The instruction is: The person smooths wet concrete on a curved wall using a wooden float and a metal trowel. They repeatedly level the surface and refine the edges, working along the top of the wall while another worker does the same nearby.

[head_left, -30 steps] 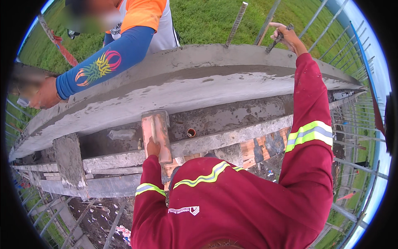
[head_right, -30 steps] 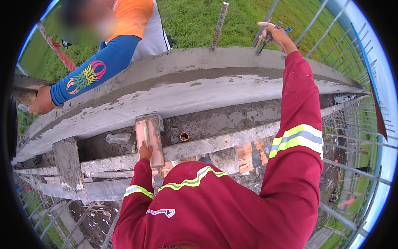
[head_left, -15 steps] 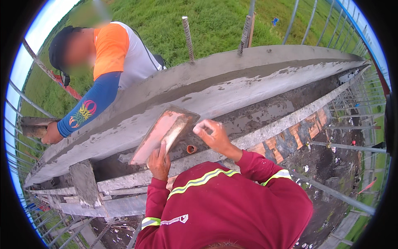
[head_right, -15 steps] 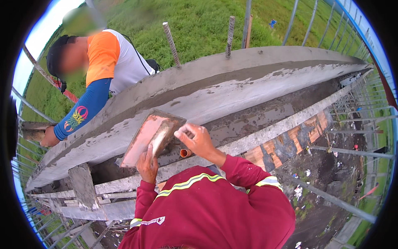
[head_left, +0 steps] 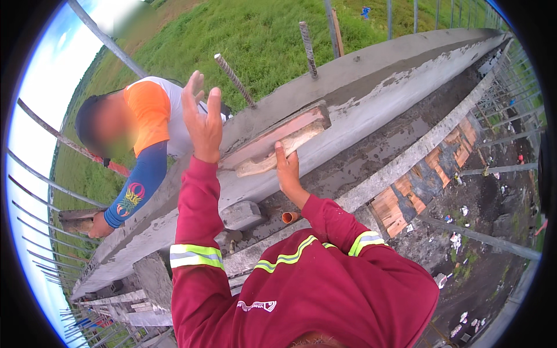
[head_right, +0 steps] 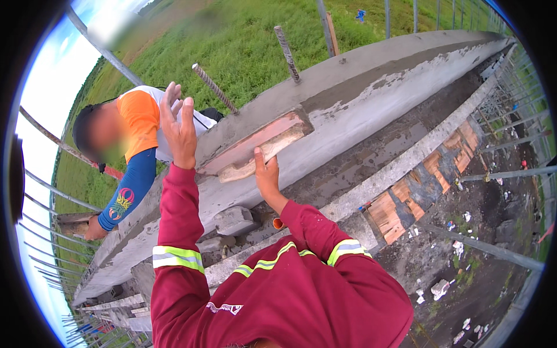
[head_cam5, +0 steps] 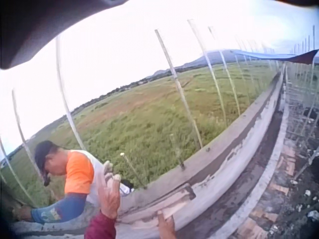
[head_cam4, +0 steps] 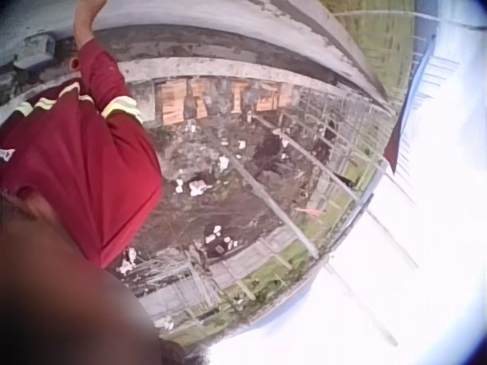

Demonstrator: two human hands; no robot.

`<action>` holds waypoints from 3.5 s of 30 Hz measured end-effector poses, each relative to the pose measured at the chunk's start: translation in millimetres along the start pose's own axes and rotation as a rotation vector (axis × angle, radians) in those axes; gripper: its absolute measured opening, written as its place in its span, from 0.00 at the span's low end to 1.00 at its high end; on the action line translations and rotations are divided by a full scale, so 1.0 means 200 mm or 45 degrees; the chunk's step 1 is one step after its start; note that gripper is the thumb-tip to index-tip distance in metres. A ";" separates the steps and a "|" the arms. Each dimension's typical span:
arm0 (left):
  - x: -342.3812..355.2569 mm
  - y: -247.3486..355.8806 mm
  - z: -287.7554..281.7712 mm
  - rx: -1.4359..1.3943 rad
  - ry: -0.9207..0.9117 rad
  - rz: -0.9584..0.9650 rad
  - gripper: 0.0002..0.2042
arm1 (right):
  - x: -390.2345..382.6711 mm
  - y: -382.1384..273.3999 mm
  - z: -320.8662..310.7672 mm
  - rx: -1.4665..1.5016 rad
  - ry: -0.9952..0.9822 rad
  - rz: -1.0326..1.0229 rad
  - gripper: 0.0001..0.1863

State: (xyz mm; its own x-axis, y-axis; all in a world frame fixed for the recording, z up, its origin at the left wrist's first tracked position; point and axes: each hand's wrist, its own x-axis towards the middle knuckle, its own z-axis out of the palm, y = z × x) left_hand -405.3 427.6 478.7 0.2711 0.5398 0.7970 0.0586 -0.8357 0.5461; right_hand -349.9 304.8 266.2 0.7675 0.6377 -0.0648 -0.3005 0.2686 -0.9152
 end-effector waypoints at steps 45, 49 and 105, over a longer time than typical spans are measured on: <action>0.47 -0.26 0.42 -0.553 -0.089 -0.565 0.16 | 0.26 0.03 0.07 0.316 0.384 0.140 0.38; 0.46 -0.27 0.43 -0.534 -0.079 -0.530 0.16 | 0.72 -0.22 -0.41 0.280 0.505 -0.106 0.23; 0.47 -0.31 0.43 -0.512 -0.122 -0.500 0.14 | 0.09 -0.49 -0.74 -1.278 -0.622 -0.960 0.20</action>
State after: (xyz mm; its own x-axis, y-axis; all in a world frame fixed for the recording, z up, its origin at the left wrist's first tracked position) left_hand -300.0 522.4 497.5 0.3896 0.7749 0.4978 -0.1928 -0.4599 0.8668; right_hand -222.6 182.2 296.2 0.2189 0.8162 0.5347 0.8048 0.1589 -0.5719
